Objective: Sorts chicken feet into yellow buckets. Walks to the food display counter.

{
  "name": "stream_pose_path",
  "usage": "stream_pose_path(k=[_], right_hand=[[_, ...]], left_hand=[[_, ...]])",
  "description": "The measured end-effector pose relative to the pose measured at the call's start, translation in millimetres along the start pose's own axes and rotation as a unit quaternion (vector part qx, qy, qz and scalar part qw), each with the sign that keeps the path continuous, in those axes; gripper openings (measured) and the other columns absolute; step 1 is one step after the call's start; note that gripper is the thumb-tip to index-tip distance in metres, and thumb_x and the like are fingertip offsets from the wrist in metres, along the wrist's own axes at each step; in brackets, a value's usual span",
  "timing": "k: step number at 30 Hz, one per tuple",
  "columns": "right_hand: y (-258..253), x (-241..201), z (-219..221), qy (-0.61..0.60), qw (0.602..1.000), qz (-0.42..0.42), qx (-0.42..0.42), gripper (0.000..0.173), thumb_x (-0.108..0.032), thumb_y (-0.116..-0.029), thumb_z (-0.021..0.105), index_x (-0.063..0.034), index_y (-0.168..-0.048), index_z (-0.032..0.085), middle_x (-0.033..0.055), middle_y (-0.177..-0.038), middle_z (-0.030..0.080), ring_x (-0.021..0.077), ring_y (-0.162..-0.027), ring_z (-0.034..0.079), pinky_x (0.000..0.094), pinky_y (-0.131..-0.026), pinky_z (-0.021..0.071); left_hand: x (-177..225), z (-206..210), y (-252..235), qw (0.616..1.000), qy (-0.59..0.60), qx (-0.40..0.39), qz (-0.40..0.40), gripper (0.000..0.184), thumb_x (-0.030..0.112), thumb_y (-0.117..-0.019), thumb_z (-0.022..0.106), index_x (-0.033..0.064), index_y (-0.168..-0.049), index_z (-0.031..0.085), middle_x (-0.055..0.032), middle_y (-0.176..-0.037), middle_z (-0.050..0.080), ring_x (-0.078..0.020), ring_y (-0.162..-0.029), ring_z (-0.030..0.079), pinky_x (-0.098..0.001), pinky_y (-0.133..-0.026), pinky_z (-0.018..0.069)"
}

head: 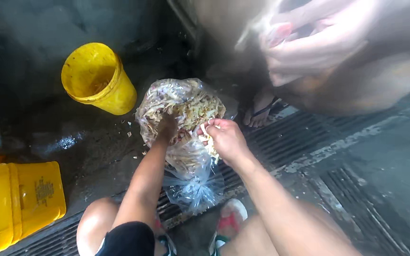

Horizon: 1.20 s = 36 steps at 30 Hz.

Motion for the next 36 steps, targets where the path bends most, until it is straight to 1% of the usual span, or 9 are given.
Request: stream_pose_path(k=[3, 8, 14, 18, 21, 23, 28, 33, 36], right_hand=[[-7, 0, -2, 0.021, 1.0, -0.006, -0.014, 0.02, -0.013, -0.1047, 0.054, -0.0088, -0.113, 0.071, 0.0054, -0.086, 0.072, 0.0153, -0.071, 0.067, 0.0348, -0.067, 0.0579], [-16, 10, 17, 0.086, 0.995, 0.012, -0.042, 0.037, -0.036, -0.1086, 0.05, -0.0074, -0.106, 0.073, 0.0067, -0.082, 0.067, 0.0171, -0.074, 0.063, 0.0401, -0.072, 0.0538], [-29, 28, 41, -0.016, 0.998, 0.004, -0.06, 0.057, -0.058, -0.1054, 0.042, -0.0098, -0.125, 0.066, 0.0136, -0.112, 0.069, 0.0257, -0.104, 0.067, 0.0508, -0.09, 0.0561], [-18, 15, 50, -0.122, 0.99, -0.018, -0.071, 0.045, -0.051, -0.1046, 0.052, -0.0102, -0.117, 0.066, 0.0082, -0.095, 0.071, 0.019, -0.084, 0.069, 0.04, -0.076, 0.0604], [-12, 5, 41, 0.038, 0.999, -0.023, -0.027, 0.038, -0.044, -0.1069, 0.051, -0.0085, -0.107, 0.066, 0.0054, -0.081, 0.069, 0.0162, -0.072, 0.067, 0.0379, -0.07, 0.0584], [-9, -3, 40, 0.183, 0.982, -0.036, -0.027, 0.042, -0.046, -0.1083, 0.046, -0.009, -0.101, 0.064, 0.0063, -0.076, 0.064, 0.0198, -0.073, 0.065, 0.0451, -0.071, 0.0549], [-7, 5, 57, 0.168, 0.983, -0.013, -0.072, 0.055, -0.054, -0.1073, 0.042, -0.0089, -0.088, 0.069, 0.0038, -0.075, 0.065, 0.0148, -0.068, 0.064, 0.0375, -0.067, 0.0558], [-5, 0, 74, 0.108, 0.984, -0.071, -0.124, 0.035, -0.042, -0.1056, 0.055, -0.0112, -0.101, 0.07, -0.0002, -0.082, 0.069, 0.0102, -0.075, 0.066, 0.0316, -0.073, 0.0575], [3, -5, 78, 0.105, 0.981, -0.083, -0.139, 0.03, -0.036, -0.1072, 0.053, -0.012, -0.1, 0.07, -0.0016, -0.08, 0.068, 0.0083, -0.07, 0.065, 0.0289, -0.068, 0.0569]], left_hand=[[11, -33, 37, 0.999, 0.027, -0.032, 0.035, 0.031, 0.019, -0.1017, 0.061, 0.0062, -0.129, 0.064, -0.0227, -0.125, 0.066, -0.0431, -0.113, 0.064, -0.0644, -0.093, 0.0512], [3, -94, 73, 0.993, 0.084, 0.037, 0.072, 0.026, 0.026, -0.1066, 0.056, 0.0072, -0.12, 0.069, -0.0154, -0.105, 0.071, -0.0307, -0.097, 0.07, -0.0566, -0.089, 0.0557], [7, -127, 125, 0.971, 0.213, 0.077, 0.073, 0.024, 0.029, -0.1056, 0.059, 0.0136, -0.117, 0.072, -0.0014, -0.093, 0.072, -0.0115, -0.077, 0.069, -0.0372, -0.073, 0.0607], [44, -116, 135, 0.971, 0.151, 0.043, 0.182, 0.019, 0.028, -0.1034, 0.062, 0.015, -0.109, 0.074, 0.0004, -0.096, 0.071, -0.0107, -0.085, 0.068, -0.0386, -0.081, 0.0606], [53, -104, 137, 0.971, 0.122, 0.014, 0.205, 0.022, 0.031, -0.1045, 0.059, 0.014, -0.106, 0.073, -0.0005, -0.093, 0.071, -0.0128, -0.085, 0.068, -0.0407, -0.081, 0.0596], [54, -101, 140, 0.973, 0.096, 0.016, 0.21, 0.025, 0.03, -0.105, 0.057, 0.0129, -0.107, 0.074, -0.0021, -0.097, 0.071, -0.015, -0.09, 0.069, -0.0424, -0.085, 0.0589], [45, -103, 143, 0.973, 0.158, 0.053, 0.157, 0.022, 0.027, -0.1041, 0.057, 0.0129, -0.104, 0.074, -0.0011, -0.093, 0.071, -0.0132, -0.085, 0.068, -0.0396, -0.082, 0.0588], [37, -108, 145, 0.973, 0.186, 0.031, 0.135, 0.025, 0.03, -0.1046, 0.056, 0.013, -0.103, 0.075, -0.0009, -0.09, 0.072, -0.0125, -0.085, 0.068, -0.0397, -0.082, 0.0584], [36, -111, 143, 0.97, 0.175, -0.065, 0.157, 0.028, 0.037, -0.1042, 0.057, 0.0144, -0.106, 0.074, -0.0005, -0.092, 0.072, -0.012, -0.085, 0.068, -0.0415, -0.082, 0.0582]])
Point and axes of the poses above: each hand's wrist, its own y-axis away from the middle knuckle, its own z-axis out of the palm, x = y × z, the point moved 10 cm from there along -y, towards the middle knuckle
